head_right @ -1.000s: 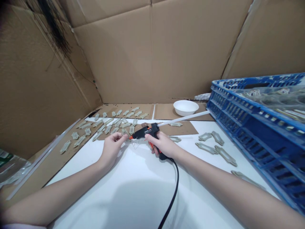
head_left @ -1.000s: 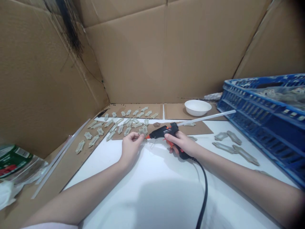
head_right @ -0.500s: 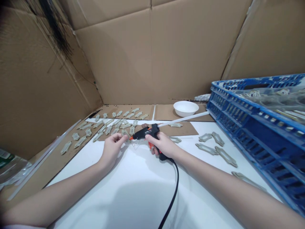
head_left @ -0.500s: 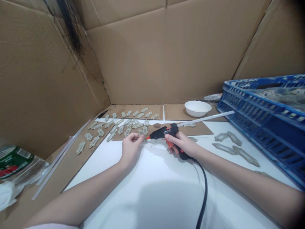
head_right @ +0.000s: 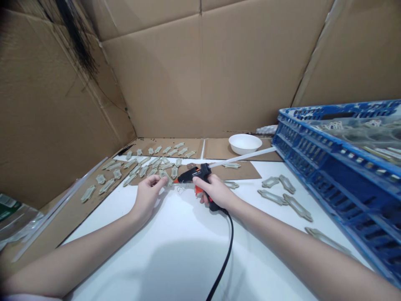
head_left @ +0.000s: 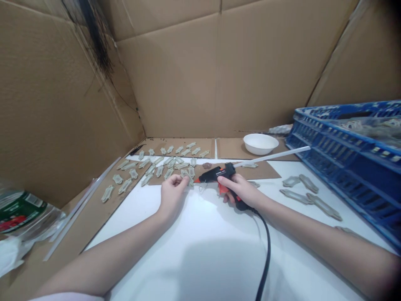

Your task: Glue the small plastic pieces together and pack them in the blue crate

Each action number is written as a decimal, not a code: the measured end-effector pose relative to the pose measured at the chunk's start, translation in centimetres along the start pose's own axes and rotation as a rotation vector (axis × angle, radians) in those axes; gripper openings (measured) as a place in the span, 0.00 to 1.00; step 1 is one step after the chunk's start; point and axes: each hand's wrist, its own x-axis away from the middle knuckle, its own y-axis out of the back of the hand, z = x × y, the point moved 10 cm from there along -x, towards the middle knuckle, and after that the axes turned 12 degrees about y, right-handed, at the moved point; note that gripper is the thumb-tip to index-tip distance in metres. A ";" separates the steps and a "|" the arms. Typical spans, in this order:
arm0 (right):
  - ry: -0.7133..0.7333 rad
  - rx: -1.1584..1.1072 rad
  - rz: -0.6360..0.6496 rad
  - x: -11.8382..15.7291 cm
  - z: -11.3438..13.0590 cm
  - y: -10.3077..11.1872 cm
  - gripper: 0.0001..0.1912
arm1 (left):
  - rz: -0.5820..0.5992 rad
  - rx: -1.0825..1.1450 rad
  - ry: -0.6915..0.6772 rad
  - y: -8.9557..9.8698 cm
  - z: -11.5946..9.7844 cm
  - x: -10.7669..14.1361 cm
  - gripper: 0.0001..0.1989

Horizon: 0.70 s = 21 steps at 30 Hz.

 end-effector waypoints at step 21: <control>0.191 -0.058 -0.382 0.8 0.0 3.8 0.23 | 0.017 0.054 0.037 -0.1 0.1 0.0 0.11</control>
